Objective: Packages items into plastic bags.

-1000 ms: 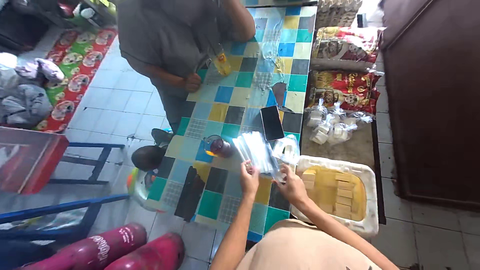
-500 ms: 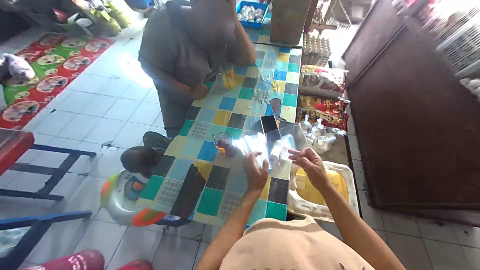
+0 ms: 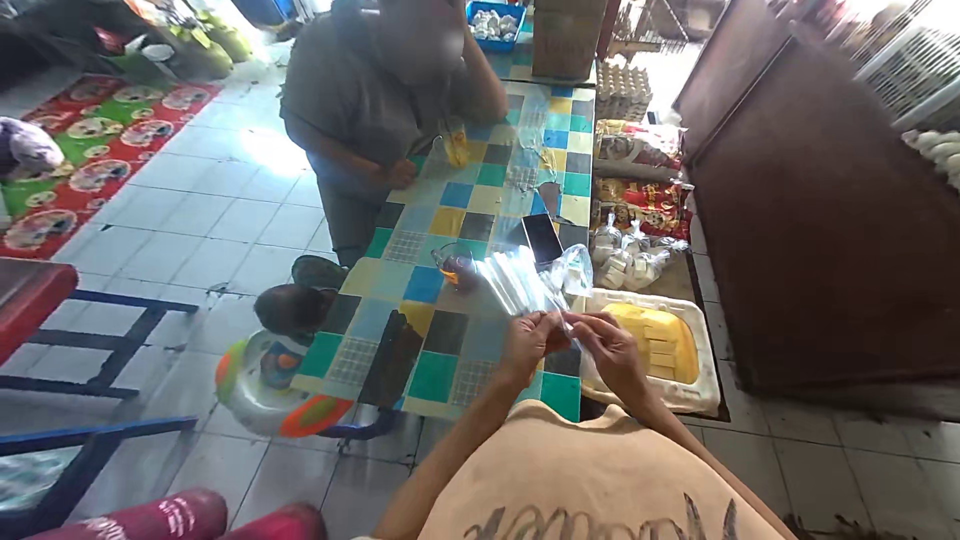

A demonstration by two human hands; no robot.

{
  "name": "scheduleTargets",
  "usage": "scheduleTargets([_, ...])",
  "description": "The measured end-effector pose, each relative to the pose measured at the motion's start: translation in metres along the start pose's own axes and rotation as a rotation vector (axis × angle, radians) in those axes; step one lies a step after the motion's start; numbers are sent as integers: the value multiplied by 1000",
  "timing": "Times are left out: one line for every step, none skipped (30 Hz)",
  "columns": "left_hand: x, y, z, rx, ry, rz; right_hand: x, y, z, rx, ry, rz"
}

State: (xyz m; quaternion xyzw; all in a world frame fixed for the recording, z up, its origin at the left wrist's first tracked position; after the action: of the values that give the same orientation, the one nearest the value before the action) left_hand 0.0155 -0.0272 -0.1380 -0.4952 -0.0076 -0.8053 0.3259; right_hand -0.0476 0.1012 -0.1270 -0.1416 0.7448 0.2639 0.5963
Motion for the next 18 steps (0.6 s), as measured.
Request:
scheduleTargets([-5, 1, 3, -9, -9, 21, 2, -3, 3, 4, 13, 14])
scheduleTargets([-9, 2, 6, -31, -23, 21, 2, -5, 5, 13, 33, 44])
scheduleTargets([-11, 2, 9, -54, -45, 4, 1, -6, 7, 23, 59, 82])
scheduleTargets([-11, 1, 13, -72, -68, -20, 0, -7, 9, 33, 94, 121])
scheduleTargets([-12, 0, 16, -83, -87, -42, -1, -7, 12, 44, 134, 156])
scheduleTargets([-13, 0, 19, -103, -105, -62, -1, -6, 13, 52, 167, 181])
scheduleTargets([-14, 1, 22, -134, -124, -89, -1, -5, 14, 58, 188, 198])
scheduleTargets([-16, 2, 24, -169, -149, -125, -1, -4, 14, 57, 200, 220])
scheduleTargets([-18, 3, 26, -179, -177, -163, -2, -3, 14, 52, 203, 243])
scheduleTargets([-18, 4, 27, -153, -199, -190, -3, -3, 13, 44, 191, 261])
scheduleTargets([-19, 6, 29, -98, -199, -177, -3, -3, 13, 41, 154, 260])
scheduleTargets([-19, 8, 30, -34, -160, -90, -2, -2, 12, 39, 66, 213])
scheduleTargets([-20, 12, 30, 12, -106, 48, 1, -1, 11, 35, -90, 104])
scheduleTargets([-21, 16, 30, 24, -51, 206, 8, 0, 11, 50, -279, -68])
scheduleTargets([-23, 21, 30, 27, -9, 364, 17, -1, 11, 98, -469, -279])
scheduleTargets([-25, 26, 30, 41, 18, 503, 24, -2, 12, 155, -633, -476])
scheduleTargets([-29, 31, 30, 34, 25, 580, 30, -5, 14, 176, -739, -624])
scheduleTargets([-33, 34, 31, 19, 14, 593, 33, -8, 16, 166, -783, -714])
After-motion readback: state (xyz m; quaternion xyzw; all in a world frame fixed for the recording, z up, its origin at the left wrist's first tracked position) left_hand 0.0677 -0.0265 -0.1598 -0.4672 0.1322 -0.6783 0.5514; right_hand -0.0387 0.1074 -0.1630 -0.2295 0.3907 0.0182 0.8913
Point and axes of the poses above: each hand's wrist, its own z-axis away from the middle knuckle, its own y-axis out of the back of the hand, x = y × z, the point moved 6 cm from there along -z, towards the middle knuckle, and after that the axes turned 5 degrees about -z, right-handed, at the moved point
